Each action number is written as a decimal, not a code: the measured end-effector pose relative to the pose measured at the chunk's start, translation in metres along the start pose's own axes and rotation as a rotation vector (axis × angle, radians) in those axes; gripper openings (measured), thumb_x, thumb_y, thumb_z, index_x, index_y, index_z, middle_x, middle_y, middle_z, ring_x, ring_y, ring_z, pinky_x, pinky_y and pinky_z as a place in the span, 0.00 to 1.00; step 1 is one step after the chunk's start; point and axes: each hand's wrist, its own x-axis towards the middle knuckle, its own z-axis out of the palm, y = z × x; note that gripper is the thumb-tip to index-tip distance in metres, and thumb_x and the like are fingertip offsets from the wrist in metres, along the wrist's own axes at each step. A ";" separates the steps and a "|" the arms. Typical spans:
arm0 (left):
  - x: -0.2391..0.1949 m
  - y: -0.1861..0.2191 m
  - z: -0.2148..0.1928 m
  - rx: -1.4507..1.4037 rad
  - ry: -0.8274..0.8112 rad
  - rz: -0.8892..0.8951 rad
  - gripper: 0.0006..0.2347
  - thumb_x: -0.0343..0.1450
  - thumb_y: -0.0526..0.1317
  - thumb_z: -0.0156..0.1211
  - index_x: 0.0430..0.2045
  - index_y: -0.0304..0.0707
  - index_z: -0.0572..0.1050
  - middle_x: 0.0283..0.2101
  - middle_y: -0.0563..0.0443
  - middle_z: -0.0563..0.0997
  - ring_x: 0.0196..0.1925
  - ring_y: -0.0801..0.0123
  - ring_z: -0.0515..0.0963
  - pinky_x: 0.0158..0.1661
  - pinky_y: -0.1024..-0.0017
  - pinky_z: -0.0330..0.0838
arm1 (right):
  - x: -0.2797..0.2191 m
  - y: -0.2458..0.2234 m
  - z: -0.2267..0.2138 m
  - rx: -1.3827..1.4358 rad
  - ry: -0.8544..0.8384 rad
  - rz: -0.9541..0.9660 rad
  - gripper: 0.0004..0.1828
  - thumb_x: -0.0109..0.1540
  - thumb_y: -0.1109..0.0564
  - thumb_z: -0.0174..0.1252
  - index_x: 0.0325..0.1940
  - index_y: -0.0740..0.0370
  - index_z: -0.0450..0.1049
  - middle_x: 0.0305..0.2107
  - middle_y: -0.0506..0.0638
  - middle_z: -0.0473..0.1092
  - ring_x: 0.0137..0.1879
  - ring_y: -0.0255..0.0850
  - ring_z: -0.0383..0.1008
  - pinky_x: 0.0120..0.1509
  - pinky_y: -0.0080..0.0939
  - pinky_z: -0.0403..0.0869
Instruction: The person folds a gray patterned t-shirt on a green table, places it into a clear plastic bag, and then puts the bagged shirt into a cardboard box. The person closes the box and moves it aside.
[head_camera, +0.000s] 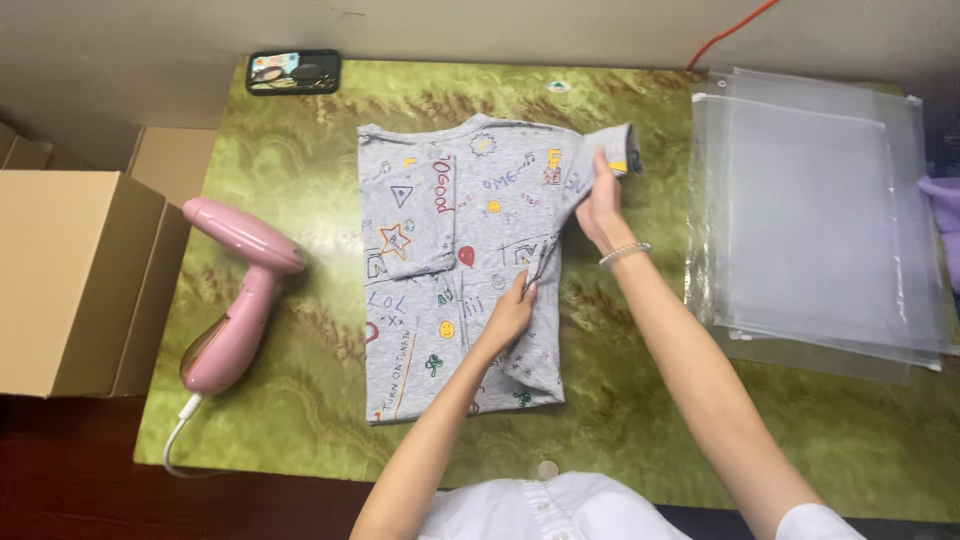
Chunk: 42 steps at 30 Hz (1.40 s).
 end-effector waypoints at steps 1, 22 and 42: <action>-0.013 0.009 -0.007 -0.003 0.013 -0.002 0.17 0.70 0.44 0.36 0.54 0.50 0.58 0.47 0.27 0.68 0.53 0.38 0.64 0.53 0.51 0.57 | -0.018 0.006 0.027 -0.001 -0.011 0.008 0.28 0.57 0.44 0.53 0.54 0.65 0.63 0.50 0.59 0.63 0.57 0.48 0.62 0.62 0.51 0.61; -0.068 -0.034 -0.027 0.651 0.268 0.054 0.10 0.66 0.40 0.43 0.36 0.34 0.64 0.25 0.33 0.75 0.31 0.43 0.77 0.31 0.53 0.71 | -0.191 0.062 -0.018 -1.551 -0.416 -0.431 0.27 0.61 0.49 0.44 0.62 0.57 0.51 0.61 0.57 0.45 0.67 0.47 0.41 0.67 0.53 0.45; 0.003 -0.073 -0.067 -0.122 0.444 0.214 0.11 0.59 0.45 0.62 0.20 0.36 0.73 0.24 0.46 0.70 0.30 0.64 0.70 0.35 0.70 0.66 | -0.178 0.079 -0.057 -1.718 -0.575 -0.785 0.25 0.61 0.48 0.44 0.62 0.52 0.55 0.63 0.52 0.44 0.68 0.48 0.42 0.66 0.54 0.47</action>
